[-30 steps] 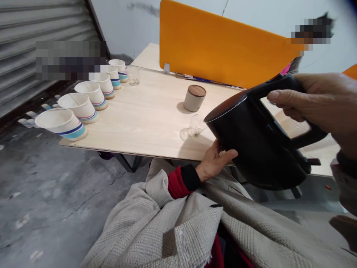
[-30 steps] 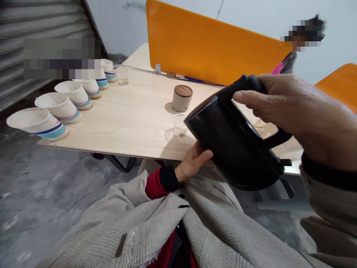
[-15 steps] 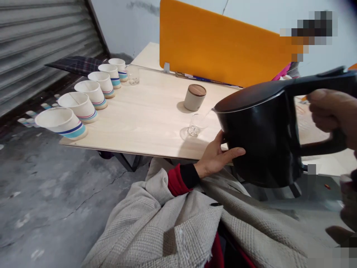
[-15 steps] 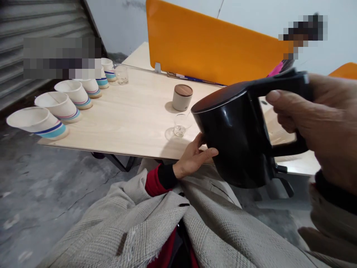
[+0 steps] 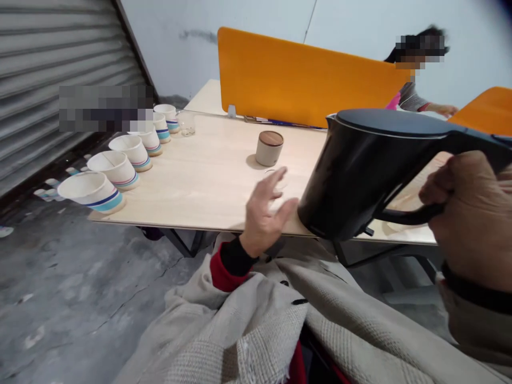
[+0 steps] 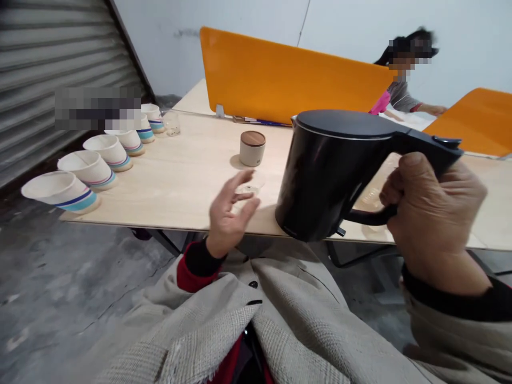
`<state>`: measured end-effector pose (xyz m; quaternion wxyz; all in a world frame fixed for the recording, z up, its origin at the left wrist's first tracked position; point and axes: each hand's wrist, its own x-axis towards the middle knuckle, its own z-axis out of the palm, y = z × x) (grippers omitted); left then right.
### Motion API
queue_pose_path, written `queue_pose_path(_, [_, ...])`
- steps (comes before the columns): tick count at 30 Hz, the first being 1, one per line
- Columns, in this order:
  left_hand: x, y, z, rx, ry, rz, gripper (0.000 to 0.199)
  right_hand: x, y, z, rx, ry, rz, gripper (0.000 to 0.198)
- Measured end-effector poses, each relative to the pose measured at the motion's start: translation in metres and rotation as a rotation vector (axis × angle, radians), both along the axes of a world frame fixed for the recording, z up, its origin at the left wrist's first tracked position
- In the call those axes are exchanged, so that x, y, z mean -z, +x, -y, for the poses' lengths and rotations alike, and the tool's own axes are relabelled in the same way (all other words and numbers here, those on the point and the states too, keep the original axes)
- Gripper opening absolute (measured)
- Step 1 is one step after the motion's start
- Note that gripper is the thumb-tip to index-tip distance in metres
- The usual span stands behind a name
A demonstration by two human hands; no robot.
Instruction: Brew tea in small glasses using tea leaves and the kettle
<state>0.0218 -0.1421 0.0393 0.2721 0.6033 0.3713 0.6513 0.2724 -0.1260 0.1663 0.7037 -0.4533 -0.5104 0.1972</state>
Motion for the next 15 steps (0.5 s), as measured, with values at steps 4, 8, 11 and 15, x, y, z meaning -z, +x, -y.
queue_pose_path(4, [0.013,-0.049,-0.020,-0.389,0.034,-0.088,0.049,0.003,-0.003,-0.038,-0.038,0.141,0.023,0.021])
queue_pose_path(8, [0.046,-0.083,-0.045,-0.539,-0.037,-0.118,0.045,0.008,-0.012,-0.081,-0.073,0.227,0.012,0.022])
queue_pose_path(11, [0.065,-0.094,-0.056,-0.538,-0.134,-0.105,0.046,0.015,-0.022,-0.113,-0.095,0.217,0.007,0.027])
queue_pose_path(15, [0.071,-0.096,-0.057,-0.467,-0.202,-0.122,0.045,0.025,-0.028,-0.152,-0.007,0.154,0.013,0.040])
